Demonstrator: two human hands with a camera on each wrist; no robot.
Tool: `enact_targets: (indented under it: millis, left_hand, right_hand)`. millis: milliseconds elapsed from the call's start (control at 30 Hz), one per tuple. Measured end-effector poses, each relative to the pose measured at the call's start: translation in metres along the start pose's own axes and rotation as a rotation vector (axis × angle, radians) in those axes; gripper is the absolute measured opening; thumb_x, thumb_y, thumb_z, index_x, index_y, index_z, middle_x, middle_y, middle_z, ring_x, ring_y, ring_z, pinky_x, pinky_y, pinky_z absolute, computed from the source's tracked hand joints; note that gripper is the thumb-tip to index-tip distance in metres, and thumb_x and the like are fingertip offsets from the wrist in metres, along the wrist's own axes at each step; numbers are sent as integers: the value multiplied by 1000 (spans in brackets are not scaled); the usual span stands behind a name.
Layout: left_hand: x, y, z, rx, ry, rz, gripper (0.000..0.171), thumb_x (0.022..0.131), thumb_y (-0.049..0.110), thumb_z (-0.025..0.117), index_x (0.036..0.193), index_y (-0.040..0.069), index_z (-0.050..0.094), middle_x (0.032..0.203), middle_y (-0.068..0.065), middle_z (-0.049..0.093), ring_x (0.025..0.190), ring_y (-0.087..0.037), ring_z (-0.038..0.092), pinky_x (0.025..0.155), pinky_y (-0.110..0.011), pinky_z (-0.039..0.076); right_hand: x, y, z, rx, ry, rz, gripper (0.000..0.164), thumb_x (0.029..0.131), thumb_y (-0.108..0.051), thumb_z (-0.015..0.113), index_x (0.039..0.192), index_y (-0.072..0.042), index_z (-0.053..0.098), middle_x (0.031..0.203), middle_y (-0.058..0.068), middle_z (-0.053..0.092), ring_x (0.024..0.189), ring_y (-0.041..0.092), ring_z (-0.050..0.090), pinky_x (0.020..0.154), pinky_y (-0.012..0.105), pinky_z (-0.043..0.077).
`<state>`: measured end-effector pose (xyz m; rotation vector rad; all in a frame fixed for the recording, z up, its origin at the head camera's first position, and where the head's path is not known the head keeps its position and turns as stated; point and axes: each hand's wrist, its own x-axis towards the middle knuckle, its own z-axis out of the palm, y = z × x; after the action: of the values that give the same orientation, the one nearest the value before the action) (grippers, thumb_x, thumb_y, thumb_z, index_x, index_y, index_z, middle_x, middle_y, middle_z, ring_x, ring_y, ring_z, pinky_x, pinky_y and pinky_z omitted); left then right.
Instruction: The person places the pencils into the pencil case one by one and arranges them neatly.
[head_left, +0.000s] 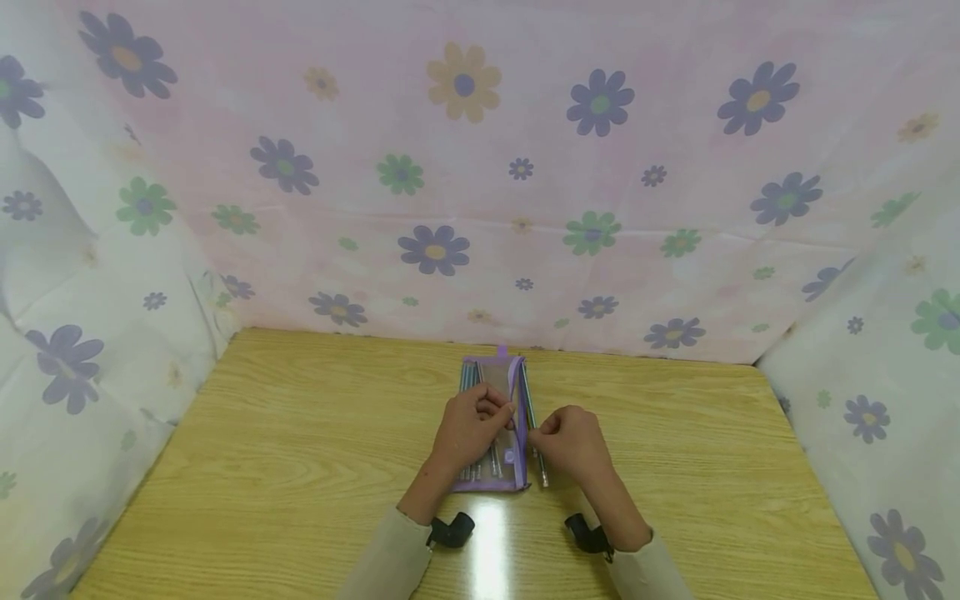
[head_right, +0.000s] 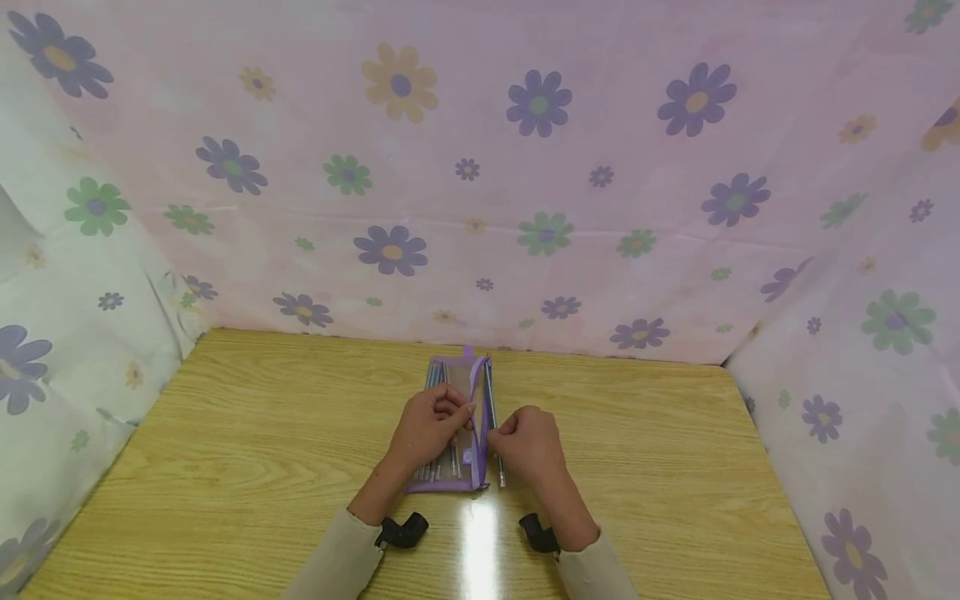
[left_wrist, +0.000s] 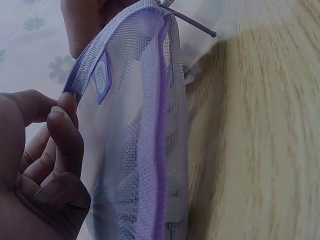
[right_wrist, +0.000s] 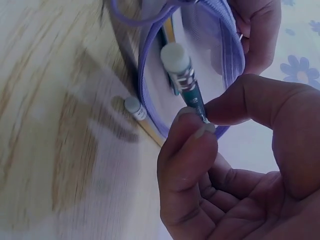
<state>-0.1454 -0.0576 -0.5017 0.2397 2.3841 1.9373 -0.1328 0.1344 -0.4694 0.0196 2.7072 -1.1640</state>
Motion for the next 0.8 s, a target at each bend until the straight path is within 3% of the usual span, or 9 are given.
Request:
enact_targets:
  millis: [167,467,800]
  left_hand:
    - [0,1,0,29,1,-10,11,102,17,74,98,8,70,78,-2,77,70,-27,73,57,-25,55]
    - [0,2,0,10,-5,-13,12,102,18,74,97,8,70,78,-2,76,70,-29,73,57,-26,56]
    - [1,-1,1,14,2,-12,12,102,18,75,97,8,70,78,-3,76,69,-27,72,57,-25,54]
  right_hand:
    - [1,1,3,54,-4,-4,8,82,-8,74,74,-6,74,66,1,66,56,14,56,51,29,47]
    - [4,0,12,244,-16,43,10,86,-8,71,81,-1,77,68,4,69,59,15,61,53,29,50]
    - [6,2,17,282,-28,54,13,89,-7,70,85,2,77,70,6,71,59,18,66,54,29,54]
